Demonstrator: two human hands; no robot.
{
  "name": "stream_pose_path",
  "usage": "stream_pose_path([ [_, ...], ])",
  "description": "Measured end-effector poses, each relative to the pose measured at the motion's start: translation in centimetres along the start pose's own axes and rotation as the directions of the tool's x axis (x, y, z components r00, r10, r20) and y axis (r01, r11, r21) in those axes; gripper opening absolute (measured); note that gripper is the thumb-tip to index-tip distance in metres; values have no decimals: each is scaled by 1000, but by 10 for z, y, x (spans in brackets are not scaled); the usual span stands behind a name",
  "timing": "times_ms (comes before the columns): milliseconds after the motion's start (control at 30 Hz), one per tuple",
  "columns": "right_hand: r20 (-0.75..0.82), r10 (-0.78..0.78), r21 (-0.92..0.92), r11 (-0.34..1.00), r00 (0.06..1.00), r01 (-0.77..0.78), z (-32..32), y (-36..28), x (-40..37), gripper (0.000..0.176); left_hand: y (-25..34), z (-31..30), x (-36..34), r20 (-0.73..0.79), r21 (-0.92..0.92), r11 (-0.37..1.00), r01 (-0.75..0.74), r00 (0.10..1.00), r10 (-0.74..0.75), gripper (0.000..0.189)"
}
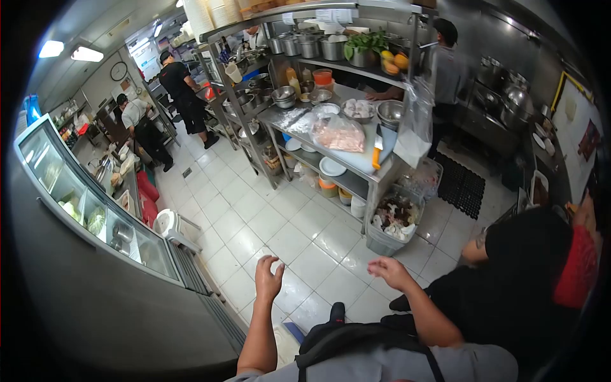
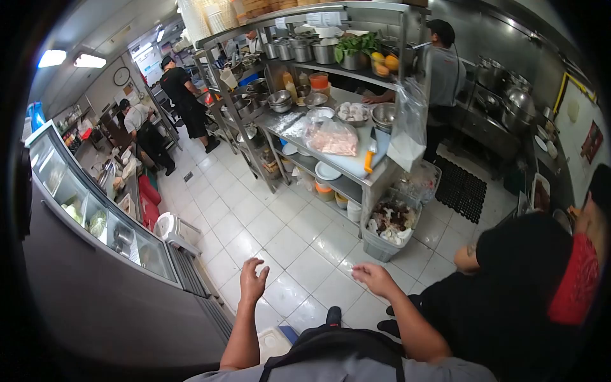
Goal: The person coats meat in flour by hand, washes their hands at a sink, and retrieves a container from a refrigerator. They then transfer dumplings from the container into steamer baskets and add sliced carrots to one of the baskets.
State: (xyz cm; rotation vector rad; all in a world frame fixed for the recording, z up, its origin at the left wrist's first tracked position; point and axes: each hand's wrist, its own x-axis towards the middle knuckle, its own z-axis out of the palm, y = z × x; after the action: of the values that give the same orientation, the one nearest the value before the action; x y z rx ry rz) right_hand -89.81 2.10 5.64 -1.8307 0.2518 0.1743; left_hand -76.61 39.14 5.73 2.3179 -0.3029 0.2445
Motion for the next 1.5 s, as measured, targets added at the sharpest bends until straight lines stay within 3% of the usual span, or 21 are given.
stream_pose_path([
  [33, 20, -10, 28, 1000, 1000, 10, 7, 6, 33, 40, 9, -11, 18, -29, -8, 999, -32, 999, 31, 28],
  [100, 91, -155, -686, 707, 984, 174, 18, 41, 83, 46, 35, -38, 65, -88, -18, 994, -104, 991, 102, 29],
  [167, 98, -82, -750, 649, 992, 128, 12, 72, 124, 49, 63, -66, 105, -174, 11, 981, -192, 966, 191, 30],
  [267, 31, 225, -266, 941, 974, -210, -35, 120, 190, 44, 95, -85, 148, -318, -11, 972, -234, 923, 218, 28],
  [367, -296, 325, 121, 945, 898, -302, -155, 194, 254, 24, -58, 23, 200, -299, 85, 989, -120, 944, 140, 30],
  [400, -502, 183, -8, 976, 845, -217, -187, 201, 257, 18, -135, 71, 191, -12, 273, 954, 120, 993, -121, 38],
  [433, -527, 386, 270, 921, 757, -281, -239, 235, 279, 18, -225, 112, 174, 441, 593, 802, 74, 804, -400, 47],
  [467, -573, 471, 457, 863, 670, -216, -273, 225, 283, 20, -295, 145, 161, 753, 649, 713, -267, 359, -551, 58],
  [500, -590, 562, 618, 776, 580, -125, -315, 198, 283, 23, -248, 126, 118, 475, 443, 826, 350, 689, -547, 62],
  [533, -578, 650, 744, 668, 494, -9, -355, 176, 287, 26, -256, 138, 86, 218, 251, 874, 417, 855, -471, 60],
  [600, -642, 433, 677, 707, 633, 203, -445, 171, 306, 29, -237, 139, 46, 188, 386, 749, 539, 749, -636, 54],
  [767, -701, 296, 323, 943, 649, -80, -570, 31, 375, 33, -196, 128, 14, 119, 363, 649, 669, 657, -744, 44],
  [800, -610, 99, 206, 978, 786, 36, -627, 56, 413, 36, -182, 122, 30, 110, 370, 662, 652, 677, -728, 43],
  [900, -825, -309, -168, 933, 473, 317, -643, 5, 498, 31, -168, 121, 84, 30, 311, 736, 602, 768, -640, 41],
  [1000, -636, -459, -126, 855, 620, 504, -697, 4, 561, 34, -96, 107, 170, -14, 167, 773, 612, 785, -619, 34],
  [1100, -618, -147, -112, 989, 772, 99, -693, -28, 569, 32, -32, 101, 237, -36, -2, 830, 557, 830, -557, 32],
  [1267, -656, -226, -274, 960, 720, 51, -702, 15, 547, 38, 50, 101, 317, 115, -285, 863, 418, 908, -402, 33],
  [1333, -659, -275, -177, 961, 700, 211, -704, 71, 524, 44, 77, 107, 345, 259, -554, 776, 300, 949, -181, 38],
  [1433, -737, -182, -292, 954, 651, -64, -627, 80, 412, 46, 158, 111, 391, 406, -732, 670, 123, 869, 284, 49],
  [1467, -791, 171, 27, 969, 587, -245, -564, 16, 375, 45, 183, 121, 404, 419, -785, 616, 68, 791, 447, 52],
  [1500, -772, 166, 105, 985, 613, -135, -550, 30, 350, 44, 212, 130, 416, 432, -794, 607, -13, 690, 581, 53],
])
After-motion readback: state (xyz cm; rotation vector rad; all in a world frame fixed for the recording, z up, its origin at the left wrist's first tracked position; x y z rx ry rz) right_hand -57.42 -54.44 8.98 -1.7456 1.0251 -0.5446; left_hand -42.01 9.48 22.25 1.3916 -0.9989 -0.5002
